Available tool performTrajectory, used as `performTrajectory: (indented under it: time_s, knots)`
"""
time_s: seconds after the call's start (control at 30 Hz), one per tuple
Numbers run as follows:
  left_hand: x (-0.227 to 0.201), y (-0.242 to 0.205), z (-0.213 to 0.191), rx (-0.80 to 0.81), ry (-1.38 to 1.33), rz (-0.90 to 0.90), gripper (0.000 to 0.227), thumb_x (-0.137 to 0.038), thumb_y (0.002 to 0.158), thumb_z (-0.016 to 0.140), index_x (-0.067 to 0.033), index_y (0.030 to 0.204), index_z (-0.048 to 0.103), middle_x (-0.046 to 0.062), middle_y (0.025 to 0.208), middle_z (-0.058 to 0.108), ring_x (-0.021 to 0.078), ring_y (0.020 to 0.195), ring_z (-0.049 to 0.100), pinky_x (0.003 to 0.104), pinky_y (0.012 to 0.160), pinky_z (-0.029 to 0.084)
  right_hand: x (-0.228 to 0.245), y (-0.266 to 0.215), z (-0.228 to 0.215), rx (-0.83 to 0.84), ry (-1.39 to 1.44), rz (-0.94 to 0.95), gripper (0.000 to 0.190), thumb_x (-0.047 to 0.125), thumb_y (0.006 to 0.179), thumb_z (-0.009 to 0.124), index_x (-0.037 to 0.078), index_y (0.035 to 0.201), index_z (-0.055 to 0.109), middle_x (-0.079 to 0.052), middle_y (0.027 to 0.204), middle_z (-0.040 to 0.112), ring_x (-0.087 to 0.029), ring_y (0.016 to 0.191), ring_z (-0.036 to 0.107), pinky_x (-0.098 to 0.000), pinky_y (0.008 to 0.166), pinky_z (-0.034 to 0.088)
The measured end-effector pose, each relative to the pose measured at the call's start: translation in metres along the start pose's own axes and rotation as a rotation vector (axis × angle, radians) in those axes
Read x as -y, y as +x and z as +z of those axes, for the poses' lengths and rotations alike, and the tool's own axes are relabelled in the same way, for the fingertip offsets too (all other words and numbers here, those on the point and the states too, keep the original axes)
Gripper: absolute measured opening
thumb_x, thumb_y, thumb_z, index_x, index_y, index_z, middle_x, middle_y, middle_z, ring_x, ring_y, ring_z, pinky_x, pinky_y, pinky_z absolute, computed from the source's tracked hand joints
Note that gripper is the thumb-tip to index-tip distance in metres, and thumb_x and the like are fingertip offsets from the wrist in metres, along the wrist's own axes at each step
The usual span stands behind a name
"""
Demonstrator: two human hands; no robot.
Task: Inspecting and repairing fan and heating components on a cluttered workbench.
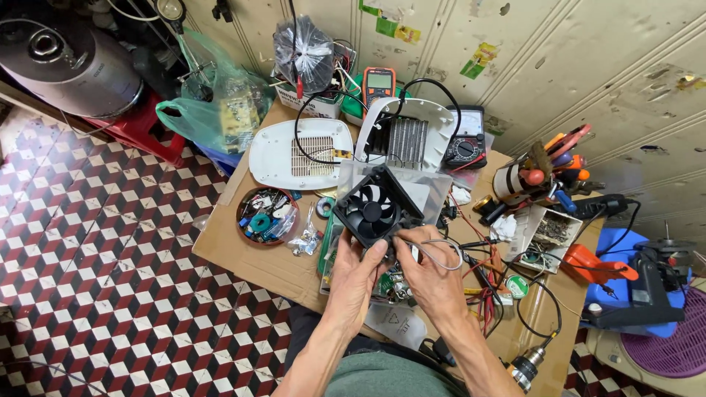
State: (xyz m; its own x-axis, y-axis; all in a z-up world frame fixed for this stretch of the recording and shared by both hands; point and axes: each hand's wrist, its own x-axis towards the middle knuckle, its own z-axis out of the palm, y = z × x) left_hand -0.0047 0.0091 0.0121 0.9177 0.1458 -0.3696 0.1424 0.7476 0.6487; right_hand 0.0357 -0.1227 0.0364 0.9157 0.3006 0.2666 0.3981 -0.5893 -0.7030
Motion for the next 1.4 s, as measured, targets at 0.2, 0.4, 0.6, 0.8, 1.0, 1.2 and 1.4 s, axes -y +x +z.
performTrajectory:
  time_s: [0.2, 0.4, 0.6, 0.8, 1.0, 1.2, 1.4]
  knots:
    - [0.003, 0.011, -0.001, -0.006, -0.197, -0.014, 0.059, -0.011, 0.093, 0.068, -0.0147, 0.146, 0.042, 0.005, 0.134, 0.058, 0.0154, 0.116, 0.064, 0.031, 0.095, 0.058, -0.009, -0.031, 0.005, -0.099, 0.486, 0.437, 0.017, 0.012, 0.098, 0.068, 0.004, 0.111, 0.076, -0.004, 0.094, 0.075, -0.006, 0.08, 0.061, -0.0212, 0.07, 0.051]
    - [0.003, 0.012, 0.0, -0.051, -0.122, -0.044, 0.065, -0.01, 0.092, 0.069, -0.0181, 0.15, 0.039, 0.003, 0.136, 0.058, 0.0149, 0.117, 0.062, 0.03, 0.093, 0.057, -0.005, -0.031, 0.013, -0.092, 0.69, 0.399, 0.018, 0.011, 0.101, 0.061, 0.002, 0.114, 0.072, 0.002, 0.105, 0.075, 0.0, 0.083, 0.06, -0.0163, 0.071, 0.049]
    - [0.003, 0.015, 0.0, -0.069, -0.108, -0.012, 0.07, -0.008, 0.09, 0.07, -0.0171, 0.152, 0.037, 0.005, 0.137, 0.058, 0.0168, 0.119, 0.062, 0.033, 0.093, 0.057, -0.008, -0.031, 0.017, -0.054, 0.645, 0.522, 0.02, 0.014, 0.101, 0.063, 0.004, 0.112, 0.076, 0.007, 0.079, 0.064, 0.001, 0.057, 0.036, -0.0182, 0.048, 0.028]
    - [-0.005, 0.021, -0.007, -0.116, -0.12, 0.003, 0.073, -0.008, 0.089, 0.07, -0.0214, 0.152, 0.037, 0.003, 0.136, 0.059, 0.0147, 0.119, 0.062, 0.033, 0.096, 0.055, -0.007, -0.023, 0.03, -0.051, 0.721, 0.55, 0.018, 0.015, 0.101, 0.064, 0.006, 0.111, 0.076, 0.012, 0.065, 0.048, 0.002, 0.054, 0.033, -0.0189, 0.045, 0.022]
    - [-0.018, 0.032, -0.018, -0.066, -0.128, -0.018, 0.069, -0.009, 0.09, 0.069, -0.0199, 0.151, 0.038, 0.003, 0.132, 0.061, 0.0149, 0.116, 0.063, 0.033, 0.093, 0.054, 0.007, -0.008, 0.038, -0.072, 0.729, 0.588, 0.018, 0.015, 0.1, 0.064, 0.005, 0.11, 0.076, 0.011, 0.061, 0.05, 0.001, 0.051, 0.034, -0.02, 0.043, 0.023]
    - [-0.036, 0.049, -0.034, -0.033, -0.098, -0.02, 0.065, -0.012, 0.09, 0.071, -0.0163, 0.148, 0.04, 0.004, 0.13, 0.061, 0.0161, 0.113, 0.063, 0.035, 0.092, 0.055, 0.021, 0.006, 0.062, -0.113, 0.603, 0.556, 0.018, 0.014, 0.1, 0.065, 0.005, 0.11, 0.076, 0.011, 0.065, 0.054, 0.002, 0.054, 0.033, -0.0195, 0.046, 0.023]
    - [-0.071, 0.072, -0.055, -0.031, -0.159, -0.087, 0.059, -0.032, 0.091, 0.07, -0.0111, 0.142, 0.047, 0.006, 0.127, 0.063, 0.0156, 0.113, 0.064, 0.035, 0.099, 0.055, 0.038, 0.031, 0.093, -0.141, 0.585, 0.515, 0.017, 0.014, 0.101, 0.064, 0.002, 0.109, 0.074, 0.008, 0.073, 0.058, 0.0, 0.063, 0.04, -0.0201, 0.052, 0.031]
